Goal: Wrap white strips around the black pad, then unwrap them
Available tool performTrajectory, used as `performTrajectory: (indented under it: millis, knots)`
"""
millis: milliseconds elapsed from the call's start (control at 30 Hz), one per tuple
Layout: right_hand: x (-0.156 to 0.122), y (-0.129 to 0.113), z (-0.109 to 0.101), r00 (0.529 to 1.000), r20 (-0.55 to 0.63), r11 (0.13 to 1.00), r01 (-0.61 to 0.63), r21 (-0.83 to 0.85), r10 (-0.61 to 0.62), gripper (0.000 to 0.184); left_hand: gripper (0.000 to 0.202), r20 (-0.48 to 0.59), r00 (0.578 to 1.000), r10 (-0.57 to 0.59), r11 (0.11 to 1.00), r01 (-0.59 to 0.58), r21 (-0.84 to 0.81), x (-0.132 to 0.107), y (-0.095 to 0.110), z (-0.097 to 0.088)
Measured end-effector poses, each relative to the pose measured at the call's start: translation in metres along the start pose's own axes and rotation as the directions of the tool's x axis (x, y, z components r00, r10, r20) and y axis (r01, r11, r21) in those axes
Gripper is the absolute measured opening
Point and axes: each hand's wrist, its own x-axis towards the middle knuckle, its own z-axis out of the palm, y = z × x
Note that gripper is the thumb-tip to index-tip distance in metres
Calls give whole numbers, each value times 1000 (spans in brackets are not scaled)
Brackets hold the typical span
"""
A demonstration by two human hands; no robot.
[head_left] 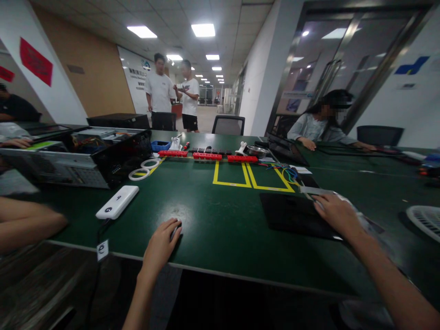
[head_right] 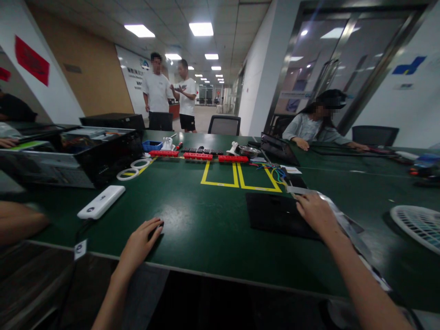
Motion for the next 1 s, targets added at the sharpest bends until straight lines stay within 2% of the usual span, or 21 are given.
performTrajectory:
  millis: [33,100,200,267,400,600,733,867,1000]
  knots:
    - [0,-9,6,996,52,996,74,40,-76,50,32,0,1000,0,1000,0,1,0,0,0]
    - [-1,-24,18,978,141,983,134,123,-151,53,32,-1,1000,3,1000,-3,3,0,0,1]
    - [-8,-43,32,972,204,983,87,161,-119,60,32,-5,1000,5,1000,-5,8,0,-1,1]
    - [-12,-56,34,971,222,988,59,143,-90,63,32,-6,1000,7,1000,-7,13,0,-1,1]
    - [-14,-95,21,962,257,993,66,103,-91,67,33,5,1000,9,999,-9,41,0,-1,3]
    - [-11,-178,-10,938,320,988,95,121,-130,81,32,-15,1000,24,998,-23,55,0,0,4]
    - [-7,-225,-29,922,352,982,115,147,-161,85,31,-8,1000,23,998,-23,59,0,0,3]
    - [-4,-259,-37,926,344,984,113,141,-156,86,31,16,999,33,997,-34,65,3,7,3]
    - [-4,-283,-38,935,326,984,100,146,-143,87,31,49,995,84,996,-83,-38,5,26,8]
